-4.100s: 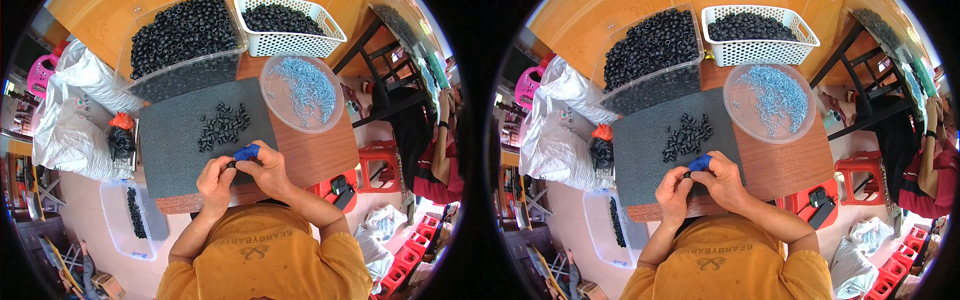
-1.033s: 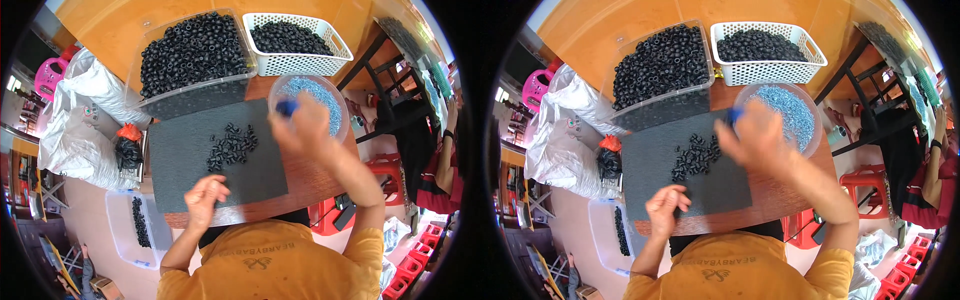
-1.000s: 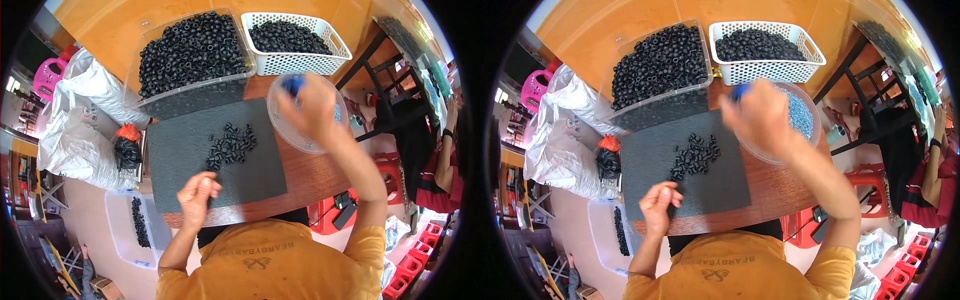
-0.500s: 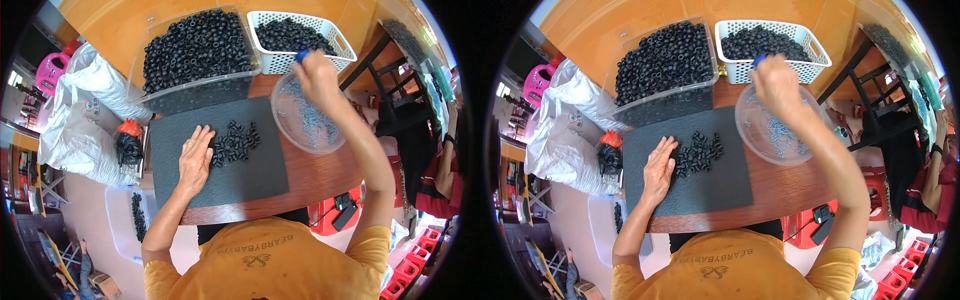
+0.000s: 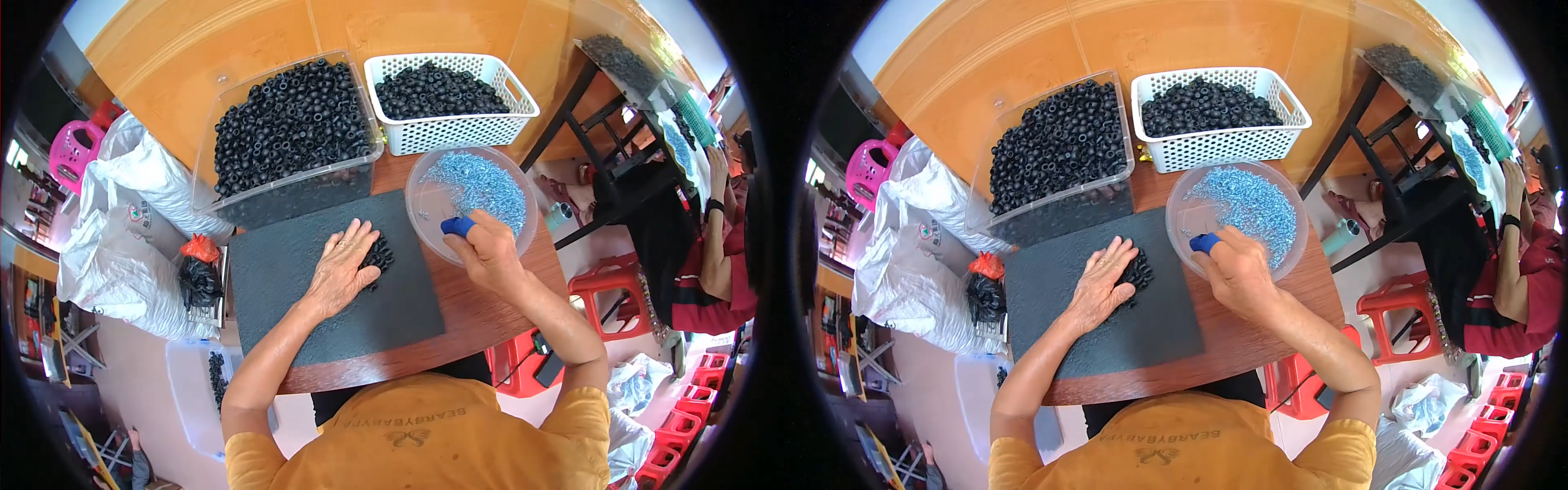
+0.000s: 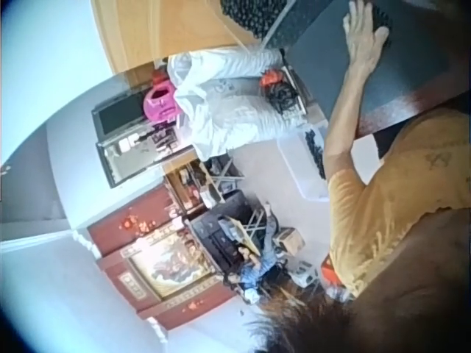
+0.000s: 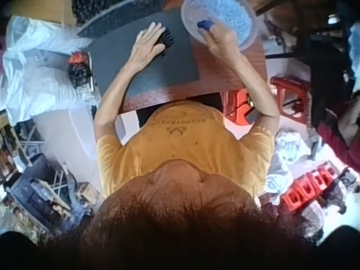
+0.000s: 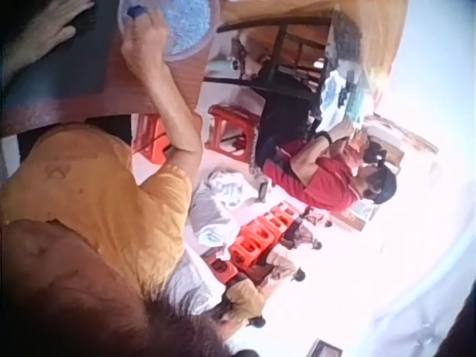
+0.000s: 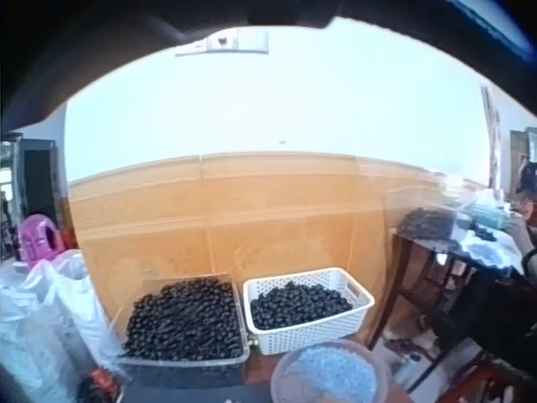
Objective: The person assembles black plastic bushings into blue plastic components by hand.
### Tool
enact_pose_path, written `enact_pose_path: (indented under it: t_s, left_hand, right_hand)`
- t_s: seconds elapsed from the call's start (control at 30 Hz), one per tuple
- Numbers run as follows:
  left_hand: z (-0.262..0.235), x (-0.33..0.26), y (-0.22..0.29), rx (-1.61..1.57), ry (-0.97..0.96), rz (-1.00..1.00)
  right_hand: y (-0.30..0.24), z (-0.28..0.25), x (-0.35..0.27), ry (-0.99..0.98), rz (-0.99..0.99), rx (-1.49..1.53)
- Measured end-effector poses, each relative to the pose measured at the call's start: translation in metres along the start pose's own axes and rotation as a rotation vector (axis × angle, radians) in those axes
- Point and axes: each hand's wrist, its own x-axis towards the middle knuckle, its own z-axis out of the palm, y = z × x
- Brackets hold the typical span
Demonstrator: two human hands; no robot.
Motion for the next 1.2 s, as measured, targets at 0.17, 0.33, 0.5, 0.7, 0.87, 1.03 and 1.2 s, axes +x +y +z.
enact_pose_path:
  t_s: [0.17,0.33,0.5,0.7,0.87,1.03,1.2]
  left_hand:
    - [-0.003,0.007,0.008,0.208,0.016,0.056]
    - [0.001,0.013,0.011,0.243,-0.068,0.228]
    - [0.000,-0.003,0.019,0.252,0.000,0.275]
    - [-0.002,-0.013,0.022,0.243,0.024,0.314]
    - [-0.010,-0.023,0.026,0.198,0.121,0.308]
    - [-0.019,-0.033,0.034,0.180,0.220,0.293]
    - [-0.025,-0.043,0.041,0.093,0.293,0.292]
  right_hand:
    - [0.009,-0.012,-0.005,0.047,0.111,-0.047]
    - [0.037,-0.002,0.001,-0.013,0.254,-0.079]
    - [0.062,0.032,0.011,-0.089,0.107,-0.148]
    - [0.075,0.055,0.015,-0.317,0.006,-0.342]
    - [0.076,0.030,0.012,-0.272,0.014,-0.322]
    - [0.080,0.039,0.009,-0.233,-0.030,-0.305]
    - [0.072,0.045,0.011,-0.336,-0.199,-0.377]
